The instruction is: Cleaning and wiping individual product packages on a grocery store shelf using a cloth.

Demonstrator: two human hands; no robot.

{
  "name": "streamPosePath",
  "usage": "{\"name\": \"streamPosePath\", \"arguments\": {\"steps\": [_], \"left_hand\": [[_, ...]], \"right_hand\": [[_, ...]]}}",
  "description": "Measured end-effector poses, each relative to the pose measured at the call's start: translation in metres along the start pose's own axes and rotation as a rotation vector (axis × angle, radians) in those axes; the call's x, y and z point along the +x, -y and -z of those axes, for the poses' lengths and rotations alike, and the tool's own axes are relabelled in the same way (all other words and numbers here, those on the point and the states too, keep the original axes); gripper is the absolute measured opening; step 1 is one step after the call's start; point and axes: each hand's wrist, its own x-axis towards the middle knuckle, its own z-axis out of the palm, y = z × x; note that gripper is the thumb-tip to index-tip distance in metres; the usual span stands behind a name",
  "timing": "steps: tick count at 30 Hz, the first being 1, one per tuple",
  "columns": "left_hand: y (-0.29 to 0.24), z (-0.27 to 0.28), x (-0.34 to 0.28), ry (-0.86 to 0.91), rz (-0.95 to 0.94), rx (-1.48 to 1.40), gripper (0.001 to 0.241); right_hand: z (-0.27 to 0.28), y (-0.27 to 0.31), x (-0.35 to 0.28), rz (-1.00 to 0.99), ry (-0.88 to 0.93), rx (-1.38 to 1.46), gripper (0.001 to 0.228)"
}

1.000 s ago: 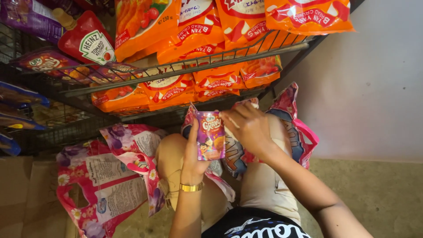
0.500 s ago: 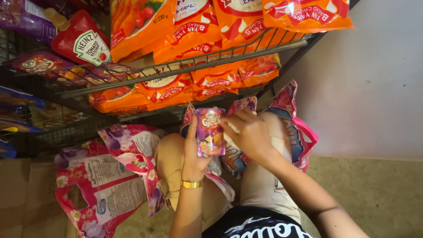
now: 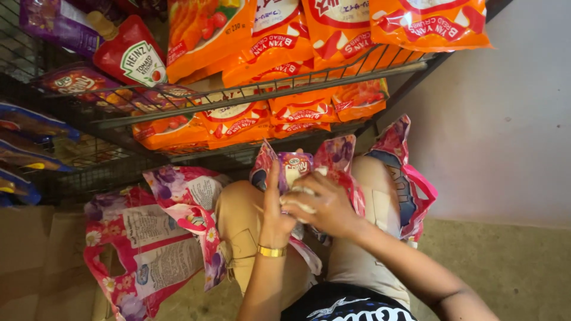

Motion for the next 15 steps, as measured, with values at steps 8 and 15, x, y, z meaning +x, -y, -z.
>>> {"name": "streamPosePath", "arguments": {"steps": [8, 15], "left_hand": [[0.011, 0.017, -0.004, -0.101, -0.023, 0.069, 0.051], [0.029, 0.052, -0.002, 0.036, -0.002, 0.007, 0.047]], "right_hand": [[-0.007, 0.001, 0.002, -0.071, -0.146, -0.134, 0.022], [-0.008, -0.008, 0.005, -0.023, -0.214, -0.270, 0.020]]}}
